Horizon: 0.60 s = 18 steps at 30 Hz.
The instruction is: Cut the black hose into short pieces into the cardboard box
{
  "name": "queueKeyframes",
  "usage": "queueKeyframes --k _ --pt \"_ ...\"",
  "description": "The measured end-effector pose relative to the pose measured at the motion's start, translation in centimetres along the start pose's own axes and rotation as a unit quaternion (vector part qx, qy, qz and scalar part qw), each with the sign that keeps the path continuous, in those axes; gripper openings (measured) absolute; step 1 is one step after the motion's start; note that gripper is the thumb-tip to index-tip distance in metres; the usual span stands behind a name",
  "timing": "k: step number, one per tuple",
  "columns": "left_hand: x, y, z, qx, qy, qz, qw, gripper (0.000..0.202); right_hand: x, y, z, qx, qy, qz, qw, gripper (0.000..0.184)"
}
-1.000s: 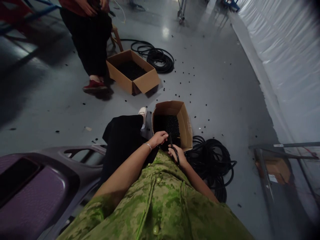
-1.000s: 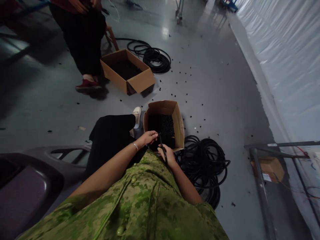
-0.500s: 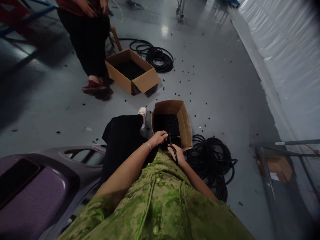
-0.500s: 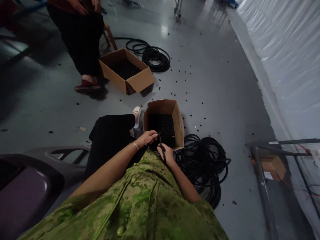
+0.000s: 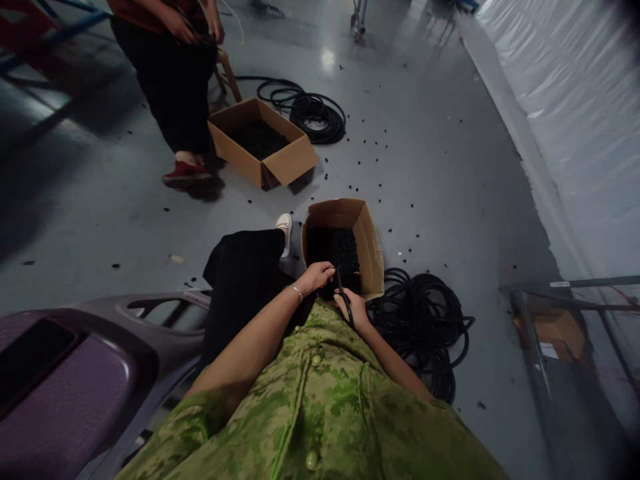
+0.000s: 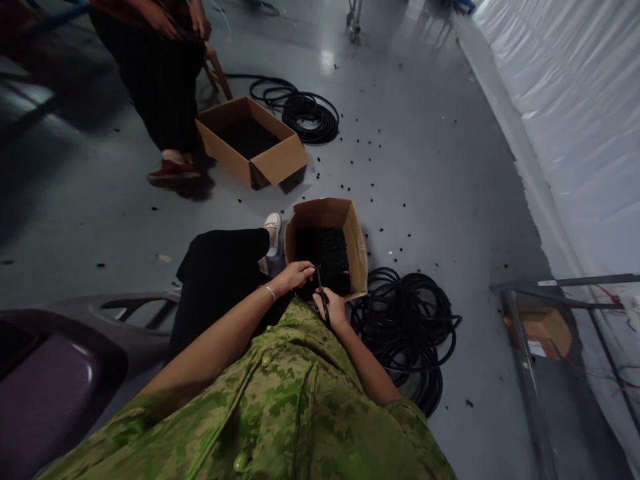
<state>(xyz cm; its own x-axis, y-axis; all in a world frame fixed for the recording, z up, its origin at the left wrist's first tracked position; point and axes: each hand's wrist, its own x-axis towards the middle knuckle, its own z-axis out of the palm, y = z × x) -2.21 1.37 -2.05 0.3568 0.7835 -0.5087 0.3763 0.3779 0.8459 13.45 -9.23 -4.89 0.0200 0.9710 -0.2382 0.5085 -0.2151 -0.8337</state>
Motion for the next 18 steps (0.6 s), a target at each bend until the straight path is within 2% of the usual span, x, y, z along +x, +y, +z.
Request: queueKeyframes --k 5,10,18 --pt "0.1 -0.2 0.0 0.023 0.002 -0.005 1.000 0.017 0.2 0.4 0.4 -0.032 0.008 0.002 0.999 0.029" --pt "0.0 0.0 -0.1 0.025 0.000 -0.008 1.000 0.016 0.2 1.0 0.7 -0.031 0.006 -0.016 0.999 0.034" --pt "0.1 0.0 0.1 -0.007 -0.003 -0.021 1.000 0.022 0.7 1.9 1.3 -0.036 0.022 -0.009 0.999 0.027"
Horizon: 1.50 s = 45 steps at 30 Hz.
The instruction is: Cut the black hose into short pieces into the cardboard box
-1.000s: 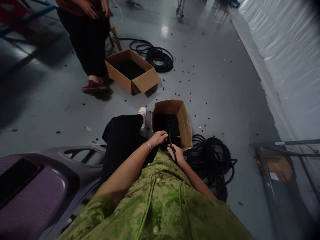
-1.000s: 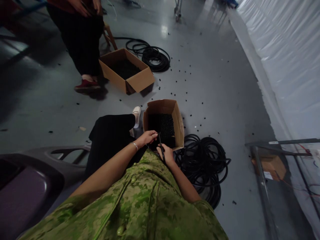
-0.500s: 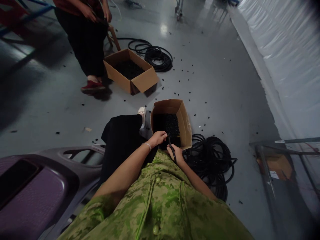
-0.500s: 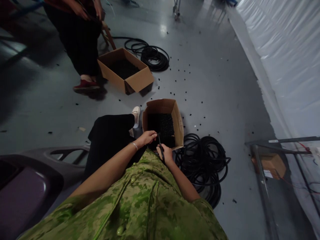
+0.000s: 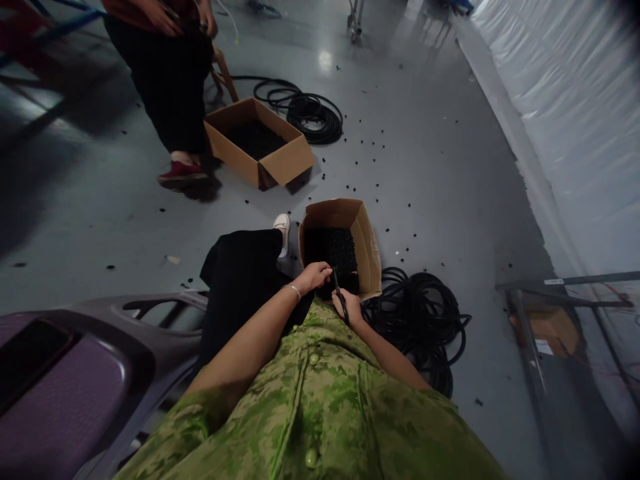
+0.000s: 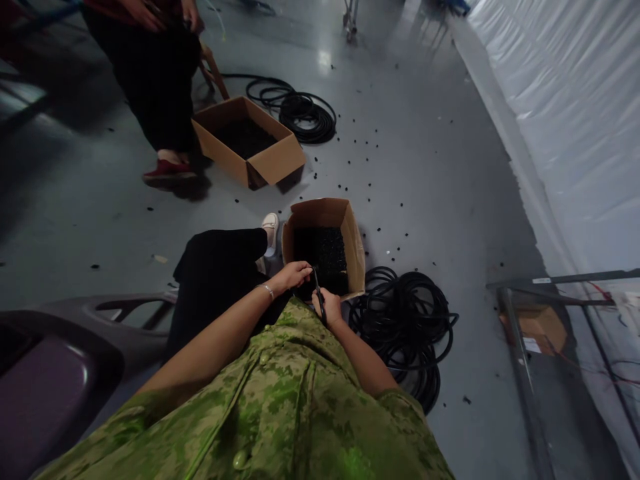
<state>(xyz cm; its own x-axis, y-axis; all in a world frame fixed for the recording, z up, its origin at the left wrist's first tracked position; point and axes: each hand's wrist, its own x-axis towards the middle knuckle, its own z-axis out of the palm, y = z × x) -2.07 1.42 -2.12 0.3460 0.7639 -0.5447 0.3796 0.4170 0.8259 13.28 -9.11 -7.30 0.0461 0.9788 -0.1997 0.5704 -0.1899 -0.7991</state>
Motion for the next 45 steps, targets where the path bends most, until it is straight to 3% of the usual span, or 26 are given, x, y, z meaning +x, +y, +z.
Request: queueKeyframes --k 10,27,39,45 --pt "-0.3 0.2 0.2 -0.039 0.014 -0.027 0.999 0.021 0.2 0.4 0.3 -0.010 0.013 0.001 1.000 0.027" --pt "-0.5 0.3 -0.1 -0.085 0.000 -0.004 0.996 0.022 -0.5 -1.1 -1.9 0.044 -0.048 0.044 0.997 0.028" --pt "-0.3 0.0 0.0 -0.079 -0.009 0.016 0.997 0.020 0.3 -0.4 -1.2 0.079 -0.049 0.063 0.994 0.033" --pt "-0.2 -0.2 0.0 -0.082 -0.013 0.023 0.996 0.018 0.9 -1.6 -1.1 0.112 -0.055 0.061 0.990 0.033"
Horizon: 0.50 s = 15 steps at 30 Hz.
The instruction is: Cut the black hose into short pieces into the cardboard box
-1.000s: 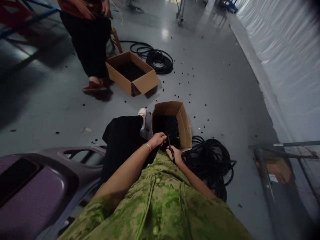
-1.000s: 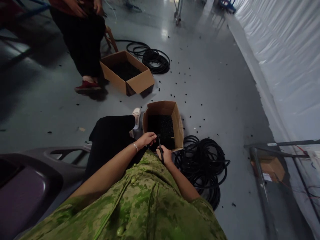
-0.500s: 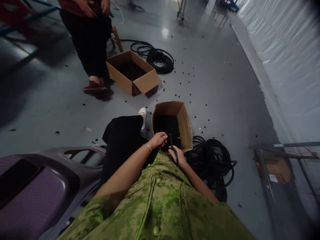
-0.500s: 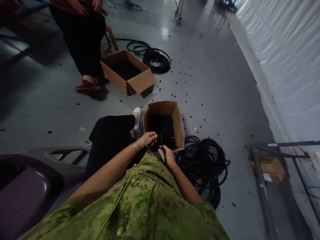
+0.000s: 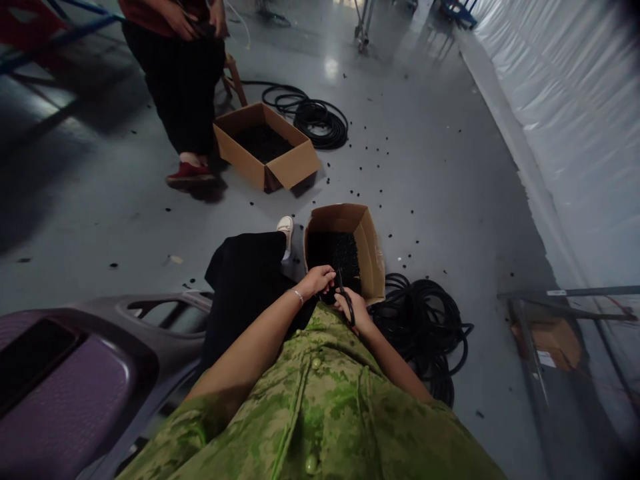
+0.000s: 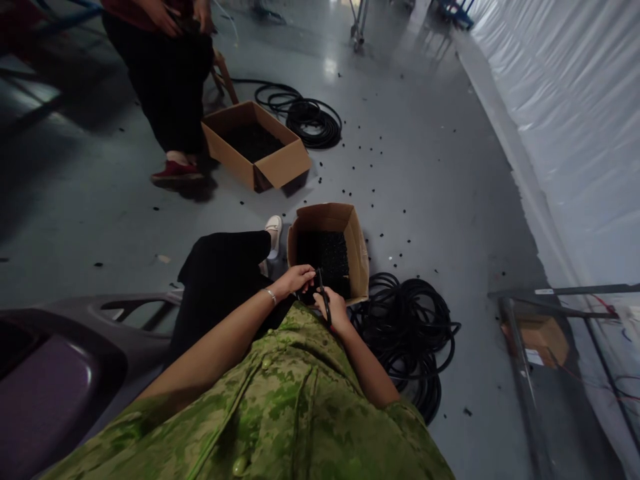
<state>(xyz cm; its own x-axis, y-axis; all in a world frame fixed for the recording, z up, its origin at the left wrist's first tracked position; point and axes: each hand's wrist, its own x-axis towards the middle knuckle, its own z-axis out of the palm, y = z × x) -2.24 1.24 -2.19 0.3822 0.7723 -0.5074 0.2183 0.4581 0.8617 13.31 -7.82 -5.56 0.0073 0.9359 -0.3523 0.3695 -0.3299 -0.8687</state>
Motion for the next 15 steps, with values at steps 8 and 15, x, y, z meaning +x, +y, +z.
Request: queueKeyframes --k 8,15 --pt "0.0 -0.1 -0.1 0.027 -0.017 0.005 0.999 0.018 0.2 -1.5 -0.3 0.010 -0.007 0.007 1.000 0.030" --pt "0.3 -0.4 0.1 0.045 -0.007 0.007 0.999 0.023 0.3 -1.0 -0.1 0.022 -0.009 0.003 1.000 0.031"
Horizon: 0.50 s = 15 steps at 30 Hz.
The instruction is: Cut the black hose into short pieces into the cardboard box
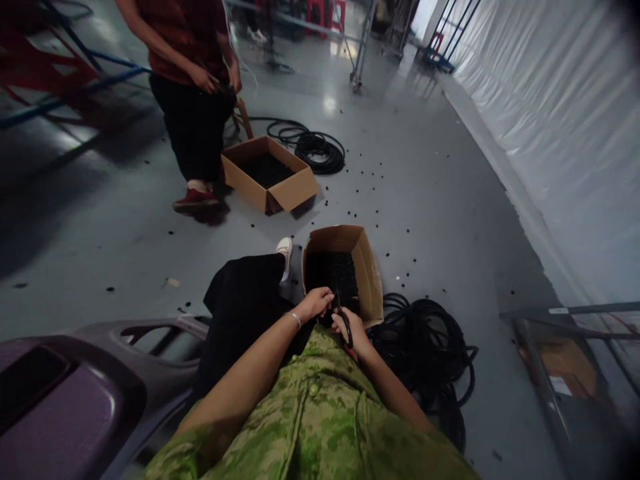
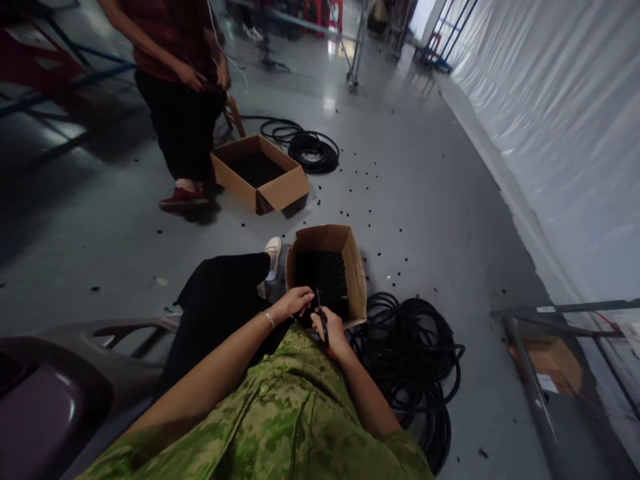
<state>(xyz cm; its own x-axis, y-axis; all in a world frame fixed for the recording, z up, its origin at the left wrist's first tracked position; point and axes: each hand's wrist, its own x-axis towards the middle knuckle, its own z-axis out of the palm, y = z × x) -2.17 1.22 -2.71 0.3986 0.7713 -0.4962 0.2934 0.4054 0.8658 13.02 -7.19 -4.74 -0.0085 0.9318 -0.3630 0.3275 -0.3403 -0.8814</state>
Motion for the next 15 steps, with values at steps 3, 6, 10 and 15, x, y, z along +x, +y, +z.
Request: queueKeyframes --k 3,6,10,15 --pt "0.3 -0.2 0.1 0.007 0.006 -0.002 1.000 0.026 0.2 0.6 0.2 -0.011 0.007 -0.005 1.000 0.033" --pt "0.6 -0.5 0.1 0.013 0.001 -0.009 1.000 0.028 0.3 1.1 0.3 -0.007 0.012 -0.005 1.000 0.037" --pt "0.9 -0.9 0.1 0.001 0.007 -0.001 1.000 0.030 0.1 1.5 0.4 0.021 0.011 0.005 1.000 0.044" --pt "1.2 -1.0 0.2 -0.004 0.018 0.004 1.000 0.031 -0.1 2.1 0.5 0.015 0.022 -0.010 1.000 0.043"
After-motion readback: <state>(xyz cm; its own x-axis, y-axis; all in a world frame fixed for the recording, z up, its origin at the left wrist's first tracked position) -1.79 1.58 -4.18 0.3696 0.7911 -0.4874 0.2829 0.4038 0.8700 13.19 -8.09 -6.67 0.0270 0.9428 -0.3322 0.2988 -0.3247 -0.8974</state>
